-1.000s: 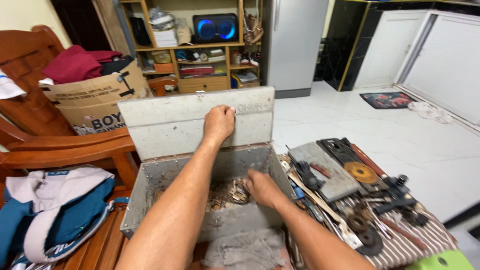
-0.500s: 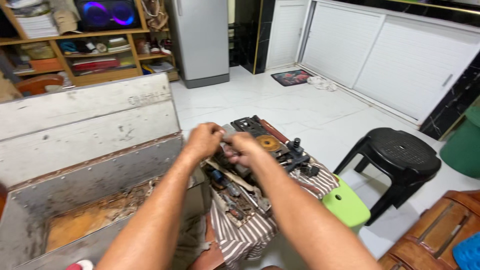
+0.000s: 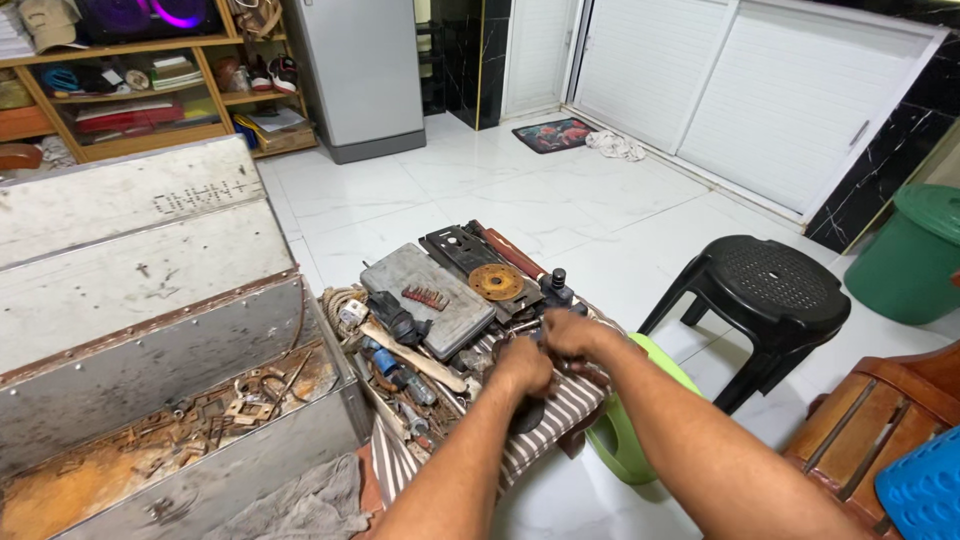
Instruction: The person sorts through a metal toolbox filled with various tools and hardware. They pick up items such as a metal frame, pliers, a circular saw blade, and other small parts, then place them on a nearby stool covered with a striped cloth.
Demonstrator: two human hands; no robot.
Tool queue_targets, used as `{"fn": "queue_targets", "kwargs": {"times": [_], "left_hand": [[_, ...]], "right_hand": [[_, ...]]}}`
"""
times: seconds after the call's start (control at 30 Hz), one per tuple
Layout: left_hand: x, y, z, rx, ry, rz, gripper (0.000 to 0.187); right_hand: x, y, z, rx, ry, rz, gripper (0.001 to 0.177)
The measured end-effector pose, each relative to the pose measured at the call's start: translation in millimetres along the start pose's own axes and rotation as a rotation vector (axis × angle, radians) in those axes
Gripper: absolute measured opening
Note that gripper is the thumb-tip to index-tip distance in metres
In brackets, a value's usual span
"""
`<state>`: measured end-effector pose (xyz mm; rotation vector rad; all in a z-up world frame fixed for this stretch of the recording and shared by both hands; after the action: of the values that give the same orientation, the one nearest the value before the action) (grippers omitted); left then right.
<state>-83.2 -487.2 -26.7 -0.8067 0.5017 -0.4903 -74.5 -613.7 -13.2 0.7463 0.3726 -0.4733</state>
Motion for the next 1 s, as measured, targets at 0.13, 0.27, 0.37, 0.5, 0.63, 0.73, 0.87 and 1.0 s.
{"fn": "queue_targets", "kwargs": {"times": [0.13,0.27,0.37,0.5,0.63,0.73,0.87,1.0], "left_hand": [[-4,19,-15,-0.567,-0.073,0.225,0.021],[-3,24,-18,-0.63,-0.055,0.247,0.023],[-1,27,-22,-0.728,-0.043,0.285,0.018],[2,30,-24,-0.811,-0.026,0.262,0.016],[6,37,-25,-0.721,-0.018,0.189,0.016],[10,46,-13,-0.686,-0.048,0.157,0.017],[11,47,22,-0.68,-0.049,-0.058,0.022],[-24,37,85,-0.49,-0.077,-0.255,0.024]], "right_hand": [[-7,12,-15,-0.292,-0.081,0.263,0.042],[-14,14,-18,-0.395,-0.033,0.178,0.044],[-21,22,-14,-0.449,-0.069,0.228,0.047],[-32,23,-7,-0.411,-0.082,0.183,0.051],[-33,16,1,-0.393,-0.072,0.157,0.043],[-19,2,4,-0.28,-0.069,0.076,0.039],[6,-6,19,-0.362,-0.255,0.345,0.028],[10,8,30,-0.253,-0.342,0.413,0.019]]}}
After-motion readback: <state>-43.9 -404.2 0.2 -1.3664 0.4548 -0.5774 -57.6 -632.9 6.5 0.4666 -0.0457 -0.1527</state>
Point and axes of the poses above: each hand's wrist, its own x-axis towards the middle knuckle, its own z-axis out of the back of the hand, y = z × x, the point moved 5 cm from there along x, towards the middle knuckle, and after that the axes turned 5 degrees about -z, right-handed, at the moved point
